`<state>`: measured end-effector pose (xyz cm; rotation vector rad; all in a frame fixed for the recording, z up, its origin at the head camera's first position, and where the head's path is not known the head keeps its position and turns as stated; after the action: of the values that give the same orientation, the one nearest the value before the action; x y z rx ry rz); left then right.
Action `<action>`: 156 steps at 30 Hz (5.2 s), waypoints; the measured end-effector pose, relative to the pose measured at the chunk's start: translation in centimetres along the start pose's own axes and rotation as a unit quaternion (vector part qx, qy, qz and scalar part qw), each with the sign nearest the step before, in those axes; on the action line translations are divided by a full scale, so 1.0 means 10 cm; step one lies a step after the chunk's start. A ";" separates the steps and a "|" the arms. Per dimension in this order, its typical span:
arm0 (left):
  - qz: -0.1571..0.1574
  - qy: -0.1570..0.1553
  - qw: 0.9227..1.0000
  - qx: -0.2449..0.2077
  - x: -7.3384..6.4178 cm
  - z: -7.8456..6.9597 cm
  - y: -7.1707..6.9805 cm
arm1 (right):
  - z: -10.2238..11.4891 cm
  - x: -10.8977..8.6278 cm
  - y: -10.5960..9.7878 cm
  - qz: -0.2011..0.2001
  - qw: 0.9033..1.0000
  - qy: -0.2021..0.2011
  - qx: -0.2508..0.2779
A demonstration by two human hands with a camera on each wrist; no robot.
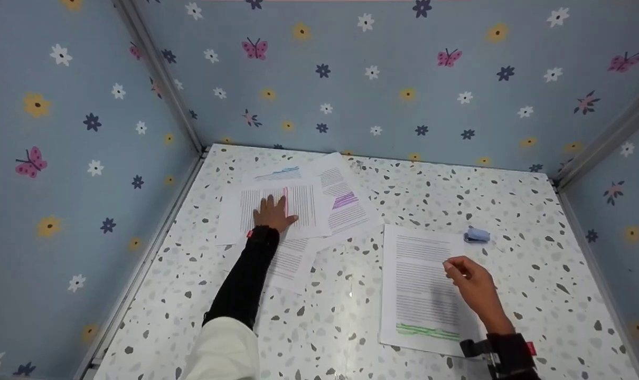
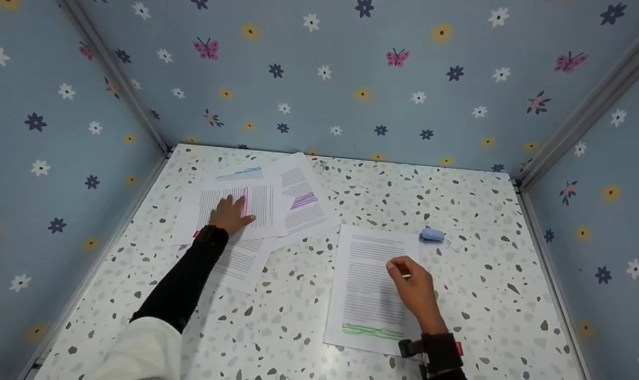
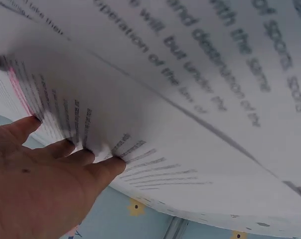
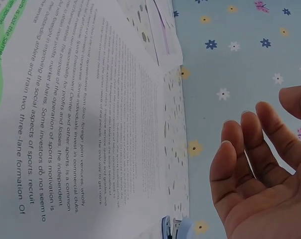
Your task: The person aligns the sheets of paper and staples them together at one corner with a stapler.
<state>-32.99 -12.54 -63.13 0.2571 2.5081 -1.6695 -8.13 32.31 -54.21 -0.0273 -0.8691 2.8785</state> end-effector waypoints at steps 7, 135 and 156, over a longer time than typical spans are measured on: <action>-0.023 0.005 1.000 0.012 0.01 -0.02 -0.02 | -0.08 0.00 -0.04 -0.007 1.000 0.003 -0.012; 0.094 0.174 0.979 0.040 -0.80 -0.64 -0.10 | -0.28 -0.07 0.06 0.021 0.999 0.004 0.046; 0.051 0.179 0.982 0.040 -1.10 -0.80 0.11 | -0.25 -0.08 0.14 0.029 0.998 0.010 0.048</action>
<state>-22.01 -5.57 -58.94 0.7439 2.6155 -1.8234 -7.35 32.46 -57.08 -0.0730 -0.7377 2.9638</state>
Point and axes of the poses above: each hand's wrist, its own x-axis towards the middle knuckle, its own y-axis out of the palm, z = x × y, the point moved 1 cm from there along x, towards the middle knuckle, and after that the axes turned 1 degree about -z, right-handed, at the moved point
